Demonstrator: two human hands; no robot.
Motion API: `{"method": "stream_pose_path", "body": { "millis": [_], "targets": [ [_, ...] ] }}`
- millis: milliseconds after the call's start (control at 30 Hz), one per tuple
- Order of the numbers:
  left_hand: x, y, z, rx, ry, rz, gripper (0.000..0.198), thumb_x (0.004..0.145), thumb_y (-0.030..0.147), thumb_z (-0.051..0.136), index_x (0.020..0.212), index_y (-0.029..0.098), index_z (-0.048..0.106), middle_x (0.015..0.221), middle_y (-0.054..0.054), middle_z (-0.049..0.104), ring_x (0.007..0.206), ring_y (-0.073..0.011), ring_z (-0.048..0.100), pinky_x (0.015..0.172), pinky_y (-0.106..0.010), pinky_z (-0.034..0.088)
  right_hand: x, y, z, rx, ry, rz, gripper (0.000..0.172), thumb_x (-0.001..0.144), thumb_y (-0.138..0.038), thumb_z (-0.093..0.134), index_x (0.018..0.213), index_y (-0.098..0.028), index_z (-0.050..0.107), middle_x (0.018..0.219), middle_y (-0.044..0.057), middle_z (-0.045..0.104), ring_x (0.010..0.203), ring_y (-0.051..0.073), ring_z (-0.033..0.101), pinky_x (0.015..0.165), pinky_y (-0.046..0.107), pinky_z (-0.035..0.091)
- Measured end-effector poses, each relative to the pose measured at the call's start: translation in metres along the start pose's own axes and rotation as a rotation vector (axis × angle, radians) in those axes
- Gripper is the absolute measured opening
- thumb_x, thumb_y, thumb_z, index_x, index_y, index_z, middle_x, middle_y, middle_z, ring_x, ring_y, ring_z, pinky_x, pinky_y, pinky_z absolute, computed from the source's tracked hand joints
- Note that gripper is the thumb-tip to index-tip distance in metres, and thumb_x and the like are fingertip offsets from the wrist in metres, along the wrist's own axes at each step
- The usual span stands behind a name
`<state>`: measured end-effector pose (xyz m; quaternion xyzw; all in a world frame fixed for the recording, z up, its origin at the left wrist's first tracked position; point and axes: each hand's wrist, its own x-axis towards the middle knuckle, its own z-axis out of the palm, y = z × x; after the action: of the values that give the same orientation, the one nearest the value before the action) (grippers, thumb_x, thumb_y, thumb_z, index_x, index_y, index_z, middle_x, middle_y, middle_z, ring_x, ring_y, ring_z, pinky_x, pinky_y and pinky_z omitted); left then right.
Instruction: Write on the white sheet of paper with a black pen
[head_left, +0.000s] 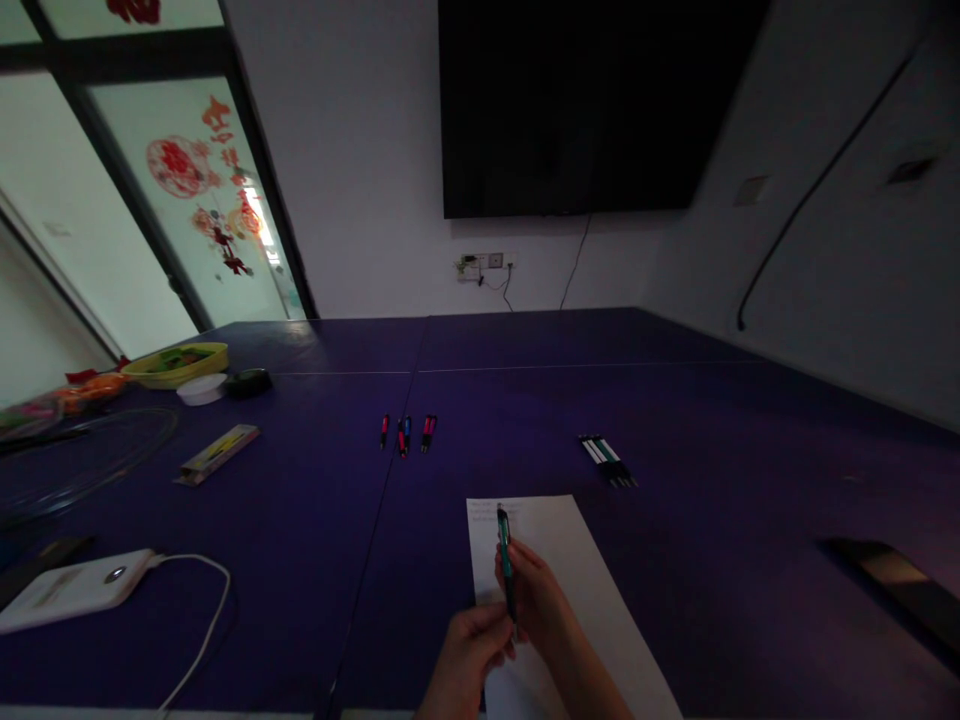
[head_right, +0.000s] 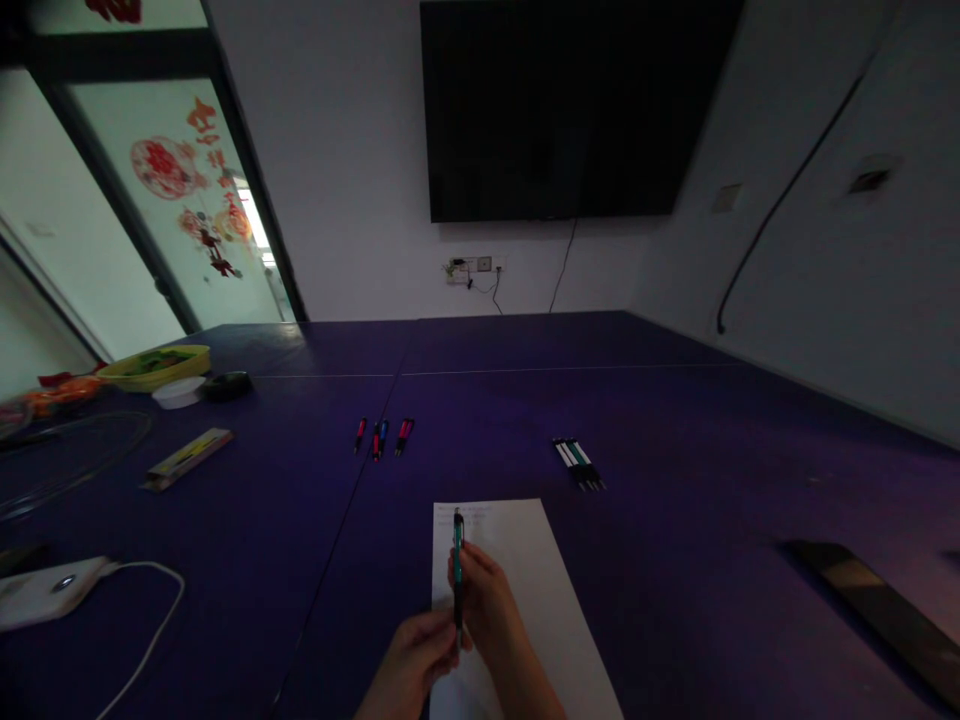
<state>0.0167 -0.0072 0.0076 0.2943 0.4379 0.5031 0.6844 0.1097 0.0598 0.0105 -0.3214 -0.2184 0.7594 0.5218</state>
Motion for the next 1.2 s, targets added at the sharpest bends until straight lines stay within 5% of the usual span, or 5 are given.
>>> {"method": "stream_pose_path", "body": {
  "millis": [300, 700, 900, 1033, 1200],
  "targets": [
    [-0.001, -0.001, -0.002, -0.240, 0.038, 0.034, 0.028, 0.050, 0.032, 0.075, 0.070, 0.014, 0.067, 0.085, -0.010, 0.063, 0.082, -0.0191, 0.053, 0.078, -0.030, 0.038, -0.002, 0.004, -0.004, 0.062, -0.096, 0.061, 0.024, 0.057, -0.031, 0.071, 0.069, -0.014, 0.060, 0.050, -0.005, 0.050, 0.039, 0.004, 0.041, 0.035, 0.015, 0.030],
    [0.006, -0.009, -0.005, -0.188, 0.106, 0.028, 0.033, 0.048, 0.034, 0.075, 0.071, 0.013, 0.065, 0.072, -0.006, 0.061, 0.062, -0.0126, 0.051, 0.062, -0.025, 0.038, -0.001, 0.004, -0.003, 0.052, 0.007, 0.039, 0.027, 0.054, -0.028, 0.073, 0.075, -0.014, 0.064, 0.062, 0.000, 0.061, 0.055, 0.010, 0.054, 0.046, 0.018, 0.039],
    [0.016, -0.006, -0.009, 0.137, 0.272, 0.211, 0.032, 0.045, 0.039, 0.075, 0.059, 0.014, 0.060, 0.047, 0.004, 0.047, 0.047, -0.0086, 0.039, 0.047, -0.021, 0.030, -0.011, 0.003, 0.005, -0.102, -0.018, 0.015, 0.033, 0.054, -0.034, 0.072, 0.076, -0.010, 0.067, 0.065, 0.006, 0.064, 0.063, 0.014, 0.057, 0.063, 0.025, 0.041],
    [0.023, 0.018, -0.010, 0.159, 0.327, 0.357, 0.030, 0.054, 0.043, 0.069, 0.066, 0.016, 0.061, 0.064, -0.002, 0.058, 0.062, -0.0138, 0.050, 0.059, -0.023, 0.038, -0.020, -0.008, 0.011, 0.005, -0.010, 0.048, 0.028, 0.056, -0.032, 0.072, 0.075, -0.013, 0.067, 0.058, -0.001, 0.058, 0.053, 0.008, 0.052, 0.061, 0.023, 0.041],
    [0.046, 0.043, -0.006, -0.074, -0.084, 0.106, 0.041, 0.062, 0.044, 0.064, 0.088, 0.011, 0.062, 0.087, -0.013, 0.063, 0.067, -0.0164, 0.057, 0.061, -0.026, 0.042, -0.024, -0.004, 0.015, 0.100, 0.003, 0.178, 0.022, 0.055, -0.028, 0.073, 0.069, -0.013, 0.064, 0.058, -0.001, 0.056, 0.047, 0.005, 0.047, 0.059, 0.022, 0.042]
  ]
}}
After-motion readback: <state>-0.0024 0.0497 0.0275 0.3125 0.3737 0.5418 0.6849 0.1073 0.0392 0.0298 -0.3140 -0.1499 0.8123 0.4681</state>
